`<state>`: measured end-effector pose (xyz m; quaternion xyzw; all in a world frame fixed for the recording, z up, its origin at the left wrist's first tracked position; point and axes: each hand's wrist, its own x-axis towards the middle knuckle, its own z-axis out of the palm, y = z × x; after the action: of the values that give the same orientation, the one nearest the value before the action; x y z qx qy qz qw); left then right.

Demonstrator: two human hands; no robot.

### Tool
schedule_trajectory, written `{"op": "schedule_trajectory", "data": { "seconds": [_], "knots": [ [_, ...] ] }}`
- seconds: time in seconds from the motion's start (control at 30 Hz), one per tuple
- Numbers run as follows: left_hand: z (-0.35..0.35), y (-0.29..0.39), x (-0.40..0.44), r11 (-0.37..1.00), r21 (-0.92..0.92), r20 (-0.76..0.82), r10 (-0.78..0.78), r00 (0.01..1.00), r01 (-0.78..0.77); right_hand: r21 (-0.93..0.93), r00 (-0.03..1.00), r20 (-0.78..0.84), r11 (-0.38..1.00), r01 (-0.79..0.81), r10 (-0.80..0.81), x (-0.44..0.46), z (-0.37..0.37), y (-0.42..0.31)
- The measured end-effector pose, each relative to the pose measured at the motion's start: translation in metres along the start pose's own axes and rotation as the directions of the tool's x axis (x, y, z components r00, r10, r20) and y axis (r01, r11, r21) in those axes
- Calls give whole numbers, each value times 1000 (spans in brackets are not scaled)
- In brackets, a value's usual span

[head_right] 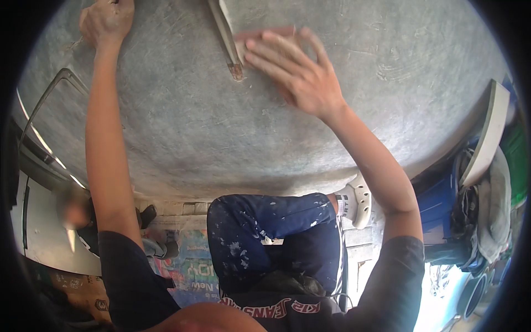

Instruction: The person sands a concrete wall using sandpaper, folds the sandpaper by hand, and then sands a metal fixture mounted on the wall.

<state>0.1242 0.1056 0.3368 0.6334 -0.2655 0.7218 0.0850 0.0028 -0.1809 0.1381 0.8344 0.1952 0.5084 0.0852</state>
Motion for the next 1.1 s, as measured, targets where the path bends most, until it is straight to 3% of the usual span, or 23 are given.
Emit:
{"op": "schedule_trajectory", "data": {
  "seconds": [0.07, 0.1, 0.17, 0.2, 0.23, 0.3, 0.33, 0.4, 0.43, 0.47, 0.5, 0.57, 0.6, 0.63, 0.7, 0.77, 0.83, 0.87, 0.9, 0.93, 1.0, 1.1],
  "knots": [
    [4, -3, 0, 997, 17, -97, 83, 992, -82, -70, 989, -109, 992, -103, 95, 24, -11, 7],
    [1, 6, 1, 996, 1, -73, 94, 993, -94, -58, 988, -96, 990, -128, 122, 30, -14, 5],
    [-13, 27, 5, 992, 86, 81, -99, 992, 92, 46, 979, -42, 979, -199, 201, 33, -15, 0],
    [1, 13, 4, 993, 114, -94, 31, 995, -20, 78, 995, -81, 996, -52, 59, 20, -1, 1],
    [10, 6, 1, 993, 116, -95, 41, 995, -29, 81, 994, -89, 995, -57, 64, -1, 9, -1],
    [13, -2, -1, 965, 227, -186, 176, 967, -132, 30, 997, 63, 999, 38, -40, -28, 12, -10],
    [9, -5, 2, 963, 236, -198, 178, 964, -130, 28, 999, 17, 998, 48, -49, -27, 10, -7],
    [1, -7, 4, 969, 231, 69, -110, 991, 91, -43, 997, -70, 998, -36, 33, -6, 4, 4],
    [3, -11, 5, 971, 226, 81, -97, 992, 76, -97, 983, -146, 987, -128, 114, 9, -4, 8],
    [4, -18, 6, 955, 281, 101, -128, 987, 95, 2, 968, -25, 968, -251, 251, 21, -13, 14],
    [4, -15, 6, 936, 335, 123, -158, 980, 109, 15, 962, -11, 962, -274, 275, 16, -8, 10],
    [2, -8, 5, 945, 307, 145, -162, 976, 112, 54, 992, -37, 991, -121, 123, 11, 0, 2],
    [-3, -4, 7, 947, 287, 136, -187, 973, 142, -240, 999, 1, 970, 45, -46, -1, 6, -13],
    [-4, -3, 9, 946, 290, 123, -187, 975, 145, -247, 999, -8, 968, 48, -52, -12, 14, -15],
    [-2, -3, 7, 951, 275, 106, -178, 978, 144, 0, 999, 42, 999, 34, -34, -36, 20, -11],
    [7, -20, 10, 952, 283, 139, -161, 977, 116, 17, 999, 47, 1000, 7, -8, -27, 8, -3],
    [6, -14, 4, 952, 293, 194, -149, 970, 88, 82, 979, -140, 987, -135, 146, -10, 0, 6],
    [9, 4, 1, 972, 230, 50, -65, 997, 52, 4, 948, -263, 983, -185, 179, 3, -10, 5],
    [5, 16, 0, 985, 173, -103, 11, 995, 7, 0, 949, -266, 984, -178, 172, 15, -16, 3],
    [3, 9, 3, 984, 175, -116, 9, 993, 12, 38, 925, -329, 982, -187, 189, 30, -19, 5],
    [0, -7, 11, 964, 262, 336, -134, 932, 44, 71, 893, -398, 978, -198, 210, 49, -18, 11],
    [-1, 4, 5, 978, 204, 248, -97, 964, 46, 65, 906, -375, 980, -188, 199, 64, -12, 23]
  ]
}}
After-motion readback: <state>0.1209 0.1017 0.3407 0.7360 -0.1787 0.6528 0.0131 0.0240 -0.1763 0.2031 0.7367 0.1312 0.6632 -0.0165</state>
